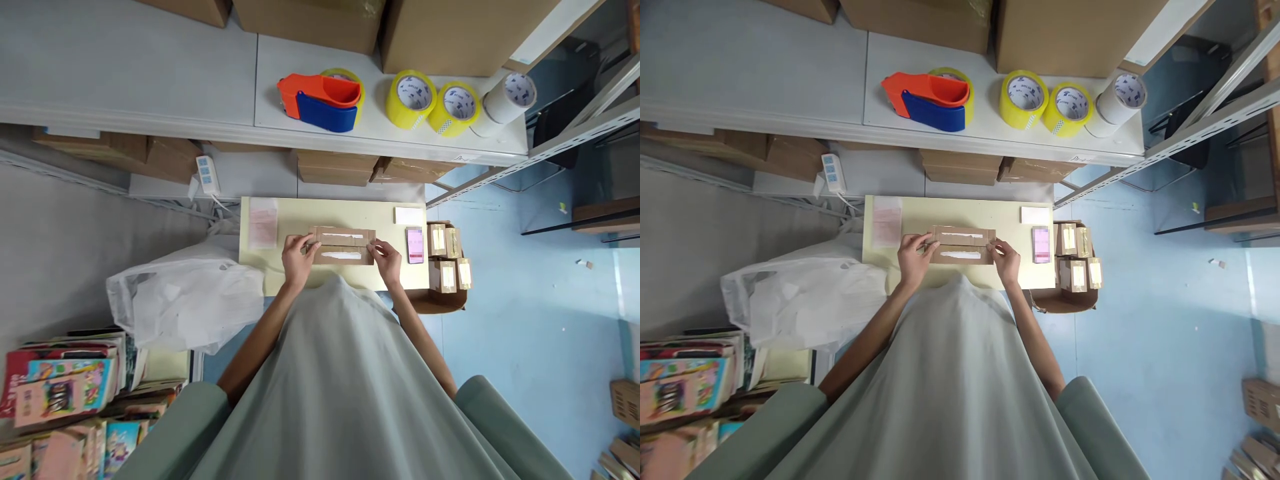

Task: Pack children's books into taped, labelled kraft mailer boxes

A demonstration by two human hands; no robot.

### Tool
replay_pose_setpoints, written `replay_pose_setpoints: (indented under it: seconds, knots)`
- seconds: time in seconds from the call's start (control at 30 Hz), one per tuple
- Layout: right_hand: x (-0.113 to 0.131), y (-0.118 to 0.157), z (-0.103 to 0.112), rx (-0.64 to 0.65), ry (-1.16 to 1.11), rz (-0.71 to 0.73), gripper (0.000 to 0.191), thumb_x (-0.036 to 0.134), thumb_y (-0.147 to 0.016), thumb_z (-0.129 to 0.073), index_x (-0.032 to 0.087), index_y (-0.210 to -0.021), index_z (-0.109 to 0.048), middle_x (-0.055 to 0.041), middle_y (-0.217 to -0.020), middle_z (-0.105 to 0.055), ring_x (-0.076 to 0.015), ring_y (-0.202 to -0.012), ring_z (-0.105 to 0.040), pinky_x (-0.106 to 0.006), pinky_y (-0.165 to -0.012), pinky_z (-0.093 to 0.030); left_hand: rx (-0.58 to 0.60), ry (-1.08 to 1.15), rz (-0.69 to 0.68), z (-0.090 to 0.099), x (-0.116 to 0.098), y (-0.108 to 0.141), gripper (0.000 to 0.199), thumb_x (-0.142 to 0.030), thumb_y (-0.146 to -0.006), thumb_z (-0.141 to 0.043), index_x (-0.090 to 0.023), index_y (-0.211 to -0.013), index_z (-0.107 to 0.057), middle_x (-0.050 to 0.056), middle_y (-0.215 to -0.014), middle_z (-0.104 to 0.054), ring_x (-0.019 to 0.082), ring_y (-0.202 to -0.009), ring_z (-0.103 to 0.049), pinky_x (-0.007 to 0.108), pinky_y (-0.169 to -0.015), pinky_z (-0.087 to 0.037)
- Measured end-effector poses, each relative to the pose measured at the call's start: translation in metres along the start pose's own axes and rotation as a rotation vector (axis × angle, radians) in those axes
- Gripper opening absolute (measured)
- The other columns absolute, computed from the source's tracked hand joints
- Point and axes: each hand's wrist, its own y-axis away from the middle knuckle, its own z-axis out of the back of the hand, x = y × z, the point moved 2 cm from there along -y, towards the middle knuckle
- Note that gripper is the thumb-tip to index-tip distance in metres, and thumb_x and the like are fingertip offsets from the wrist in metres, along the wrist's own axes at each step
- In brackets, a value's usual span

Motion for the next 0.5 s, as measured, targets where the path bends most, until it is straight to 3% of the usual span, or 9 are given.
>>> replay_pose_setpoints:
  seconds: [0.23,0.5]
  knots:
    - [-0.003,-0.003,-0.003,-0.023,0.007,0.002,0.044,0.067,-0.089,-0.081,0.025,-0.102,-0.083,-0.0091,-0.119,-0.088,-0.0342,-0.114,-0.085,-0.043,-0.097,-0.069,-0.083,0.042,-0.041,-0.006,0.005,0.001,0.026,-0.047,-0.102,-0.083,-0.027,-0.117,-0.088,0.006,-0.106,-0.067,0.019,-0.090,-0.072,0.038,-0.094,-0.066]
    - [-0.007,-0.003,-0.002,-0.022,0.034,0.044,0.041,0.066,-0.091,-0.079,0.026,-0.101,-0.087,-0.0079,-0.116,-0.089,-0.0365,-0.121,-0.082,-0.046,-0.102,-0.068,-0.143,0.017,-0.068,-0.011,0.007,0.004,0.026,-0.049,-0.104,-0.082,-0.026,-0.113,-0.089,0.007,-0.105,-0.070,0.020,-0.092,-0.075,0.039,-0.092,-0.066]
